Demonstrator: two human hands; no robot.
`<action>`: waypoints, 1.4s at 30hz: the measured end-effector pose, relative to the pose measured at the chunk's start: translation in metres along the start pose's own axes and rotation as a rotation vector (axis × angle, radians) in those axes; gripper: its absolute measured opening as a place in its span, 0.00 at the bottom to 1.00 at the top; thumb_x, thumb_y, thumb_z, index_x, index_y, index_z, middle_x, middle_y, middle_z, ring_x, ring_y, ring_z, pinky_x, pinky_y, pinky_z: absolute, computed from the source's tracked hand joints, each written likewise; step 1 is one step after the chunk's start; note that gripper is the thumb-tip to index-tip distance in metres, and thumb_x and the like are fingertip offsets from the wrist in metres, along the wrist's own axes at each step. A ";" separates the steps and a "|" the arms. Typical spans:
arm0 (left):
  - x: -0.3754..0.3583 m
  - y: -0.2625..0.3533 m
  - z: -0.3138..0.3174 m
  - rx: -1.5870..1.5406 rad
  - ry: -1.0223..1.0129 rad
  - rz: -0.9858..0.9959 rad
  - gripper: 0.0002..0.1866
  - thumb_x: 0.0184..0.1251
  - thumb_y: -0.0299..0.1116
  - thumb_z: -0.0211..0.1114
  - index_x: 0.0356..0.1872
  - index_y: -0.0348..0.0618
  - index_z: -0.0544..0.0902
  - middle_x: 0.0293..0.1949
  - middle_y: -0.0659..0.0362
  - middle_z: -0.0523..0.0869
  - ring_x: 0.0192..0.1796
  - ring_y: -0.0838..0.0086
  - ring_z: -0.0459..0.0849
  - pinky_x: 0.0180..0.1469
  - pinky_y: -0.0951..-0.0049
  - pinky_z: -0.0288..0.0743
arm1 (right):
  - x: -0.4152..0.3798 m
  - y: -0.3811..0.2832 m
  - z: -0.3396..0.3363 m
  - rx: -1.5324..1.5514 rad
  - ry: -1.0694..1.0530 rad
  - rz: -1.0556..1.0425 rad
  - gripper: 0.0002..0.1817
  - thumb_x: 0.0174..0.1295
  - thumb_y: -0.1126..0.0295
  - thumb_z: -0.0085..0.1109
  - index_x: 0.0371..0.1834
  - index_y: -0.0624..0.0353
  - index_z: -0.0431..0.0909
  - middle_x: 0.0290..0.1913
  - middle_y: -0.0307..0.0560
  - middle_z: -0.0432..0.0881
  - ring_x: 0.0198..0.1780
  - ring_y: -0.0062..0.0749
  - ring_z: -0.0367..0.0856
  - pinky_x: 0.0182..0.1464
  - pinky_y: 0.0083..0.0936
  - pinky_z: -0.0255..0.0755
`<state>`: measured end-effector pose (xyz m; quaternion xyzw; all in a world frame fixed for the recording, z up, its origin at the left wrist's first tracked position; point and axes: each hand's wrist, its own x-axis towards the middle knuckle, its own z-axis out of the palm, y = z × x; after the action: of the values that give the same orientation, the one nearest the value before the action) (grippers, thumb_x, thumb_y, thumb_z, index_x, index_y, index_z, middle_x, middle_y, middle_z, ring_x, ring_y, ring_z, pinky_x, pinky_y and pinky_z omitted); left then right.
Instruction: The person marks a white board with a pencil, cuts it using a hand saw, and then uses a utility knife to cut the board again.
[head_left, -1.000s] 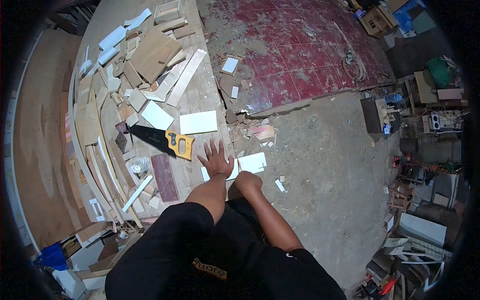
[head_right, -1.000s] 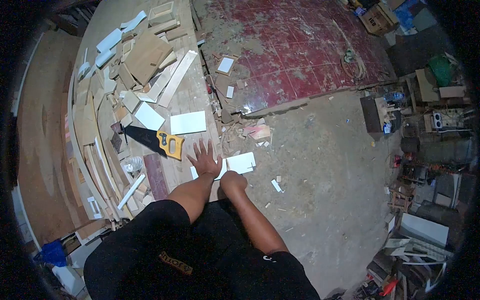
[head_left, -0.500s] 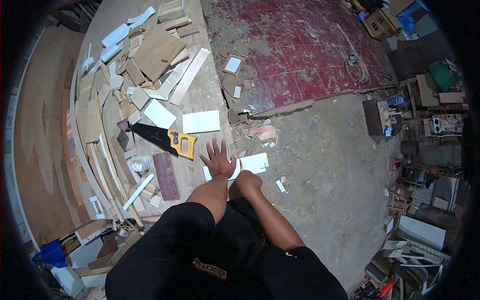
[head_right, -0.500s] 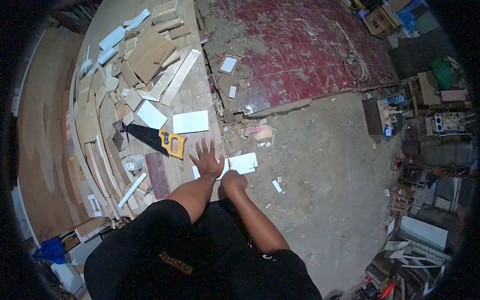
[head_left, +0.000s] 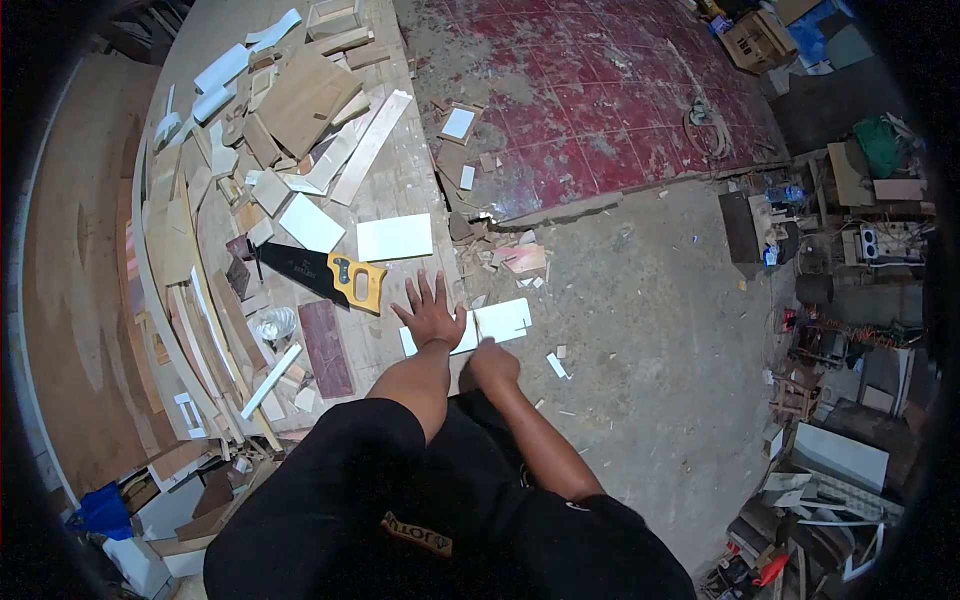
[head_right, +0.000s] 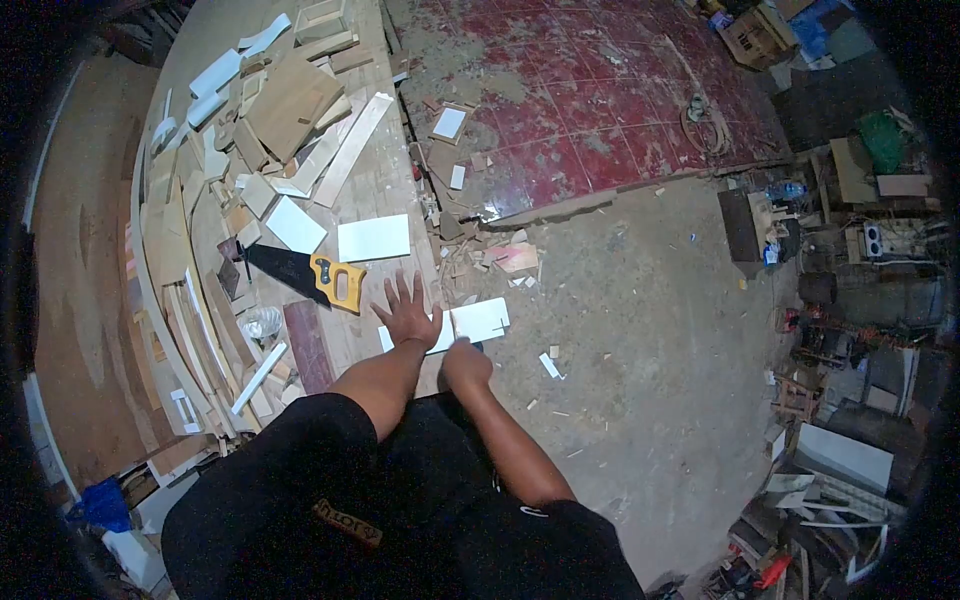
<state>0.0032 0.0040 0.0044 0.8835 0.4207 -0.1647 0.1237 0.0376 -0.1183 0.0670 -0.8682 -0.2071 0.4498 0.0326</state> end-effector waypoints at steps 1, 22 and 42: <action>-0.001 0.000 0.000 0.000 0.001 0.001 0.44 0.66 0.57 0.54 0.82 0.62 0.50 0.83 0.55 0.43 0.84 0.51 0.36 0.74 0.23 0.33 | 0.025 -0.002 0.015 0.039 0.066 0.030 0.17 0.68 0.65 0.46 0.50 0.66 0.77 0.47 0.67 0.87 0.48 0.59 0.88 0.51 0.50 0.80; 0.004 -0.001 0.011 0.012 0.062 0.015 0.45 0.64 0.56 0.55 0.82 0.62 0.49 0.83 0.53 0.41 0.83 0.49 0.37 0.72 0.21 0.34 | 0.001 0.014 0.011 0.104 0.146 -0.006 0.15 0.65 0.67 0.51 0.49 0.68 0.75 0.42 0.67 0.87 0.45 0.61 0.88 0.48 0.53 0.80; 0.001 0.000 0.008 -0.008 0.021 0.004 0.45 0.65 0.57 0.55 0.82 0.64 0.50 0.84 0.56 0.41 0.84 0.51 0.36 0.72 0.21 0.33 | -0.021 0.011 0.003 0.086 0.072 0.037 0.17 0.67 0.66 0.46 0.49 0.67 0.77 0.44 0.68 0.86 0.48 0.63 0.87 0.51 0.53 0.79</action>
<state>0.0024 0.0024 -0.0032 0.8856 0.4209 -0.1534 0.1230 0.0281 -0.1369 0.0785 -0.8853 -0.1702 0.4272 0.0688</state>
